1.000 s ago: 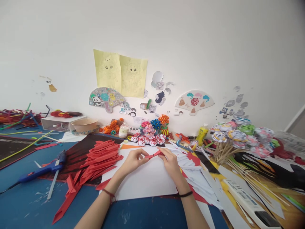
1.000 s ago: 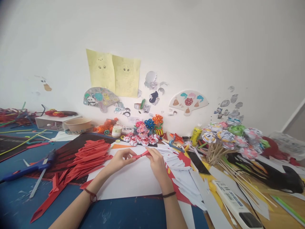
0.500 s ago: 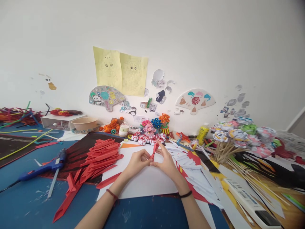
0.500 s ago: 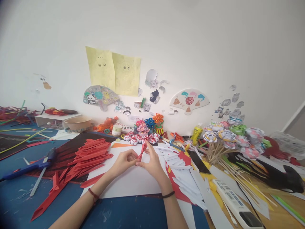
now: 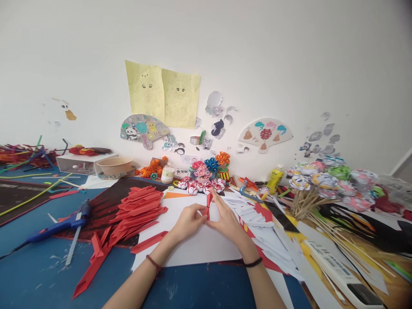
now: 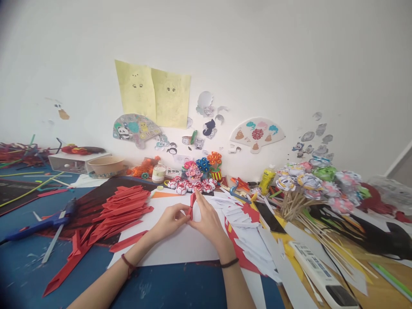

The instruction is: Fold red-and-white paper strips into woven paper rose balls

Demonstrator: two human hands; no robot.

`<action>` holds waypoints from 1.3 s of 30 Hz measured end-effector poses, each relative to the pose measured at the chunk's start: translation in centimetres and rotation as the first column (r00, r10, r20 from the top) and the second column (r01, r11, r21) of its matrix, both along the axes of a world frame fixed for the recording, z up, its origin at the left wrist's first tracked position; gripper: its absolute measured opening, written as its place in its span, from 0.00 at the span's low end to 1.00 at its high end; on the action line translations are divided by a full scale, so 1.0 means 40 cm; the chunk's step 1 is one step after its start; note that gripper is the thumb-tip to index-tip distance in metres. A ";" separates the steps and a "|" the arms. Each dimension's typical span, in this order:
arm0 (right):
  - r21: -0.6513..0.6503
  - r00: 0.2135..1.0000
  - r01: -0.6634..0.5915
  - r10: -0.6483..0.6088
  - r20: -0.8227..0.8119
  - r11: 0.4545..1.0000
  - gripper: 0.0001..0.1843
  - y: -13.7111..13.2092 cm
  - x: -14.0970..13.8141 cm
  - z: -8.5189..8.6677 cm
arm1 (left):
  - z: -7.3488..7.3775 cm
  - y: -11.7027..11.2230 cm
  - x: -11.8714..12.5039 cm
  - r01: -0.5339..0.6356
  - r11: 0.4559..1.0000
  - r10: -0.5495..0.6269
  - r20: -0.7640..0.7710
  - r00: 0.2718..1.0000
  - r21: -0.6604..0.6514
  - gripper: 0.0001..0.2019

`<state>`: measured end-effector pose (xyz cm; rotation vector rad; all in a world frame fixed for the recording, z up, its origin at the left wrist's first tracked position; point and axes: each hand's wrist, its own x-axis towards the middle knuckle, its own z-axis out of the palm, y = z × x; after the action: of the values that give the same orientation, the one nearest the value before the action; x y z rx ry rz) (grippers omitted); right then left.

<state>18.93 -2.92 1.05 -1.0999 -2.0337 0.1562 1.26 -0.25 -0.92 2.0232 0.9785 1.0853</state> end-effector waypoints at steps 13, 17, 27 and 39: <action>0.135 0.979 0.134 -0.152 0.137 0.982 0.48 -0.001 0.016 0.012 | -0.003 0.000 0.007 0.007 1.000 -0.007 0.053 0.999 -0.008 0.11; 0.160 0.963 0.176 -0.203 0.177 0.971 0.47 0.000 0.025 0.013 | 0.002 -0.003 0.007 -0.007 1.000 0.007 0.033 0.999 -0.006 0.12; 0.264 0.887 0.312 -0.380 0.263 0.913 0.32 -0.008 0.001 0.011 | 0.006 -0.004 0.004 -0.016 0.999 0.018 -0.056 0.998 0.028 0.13; 0.335 0.886 0.280 -0.376 0.271 0.900 0.19 -0.002 -0.029 -0.003 | 0.021 -0.019 -0.002 0.022 0.980 0.024 -0.230 0.973 0.196 0.11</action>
<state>17.76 -2.99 0.92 -1.3309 -2.0297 -0.5194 1.17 -1.02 -0.09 2.3534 1.0201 0.9957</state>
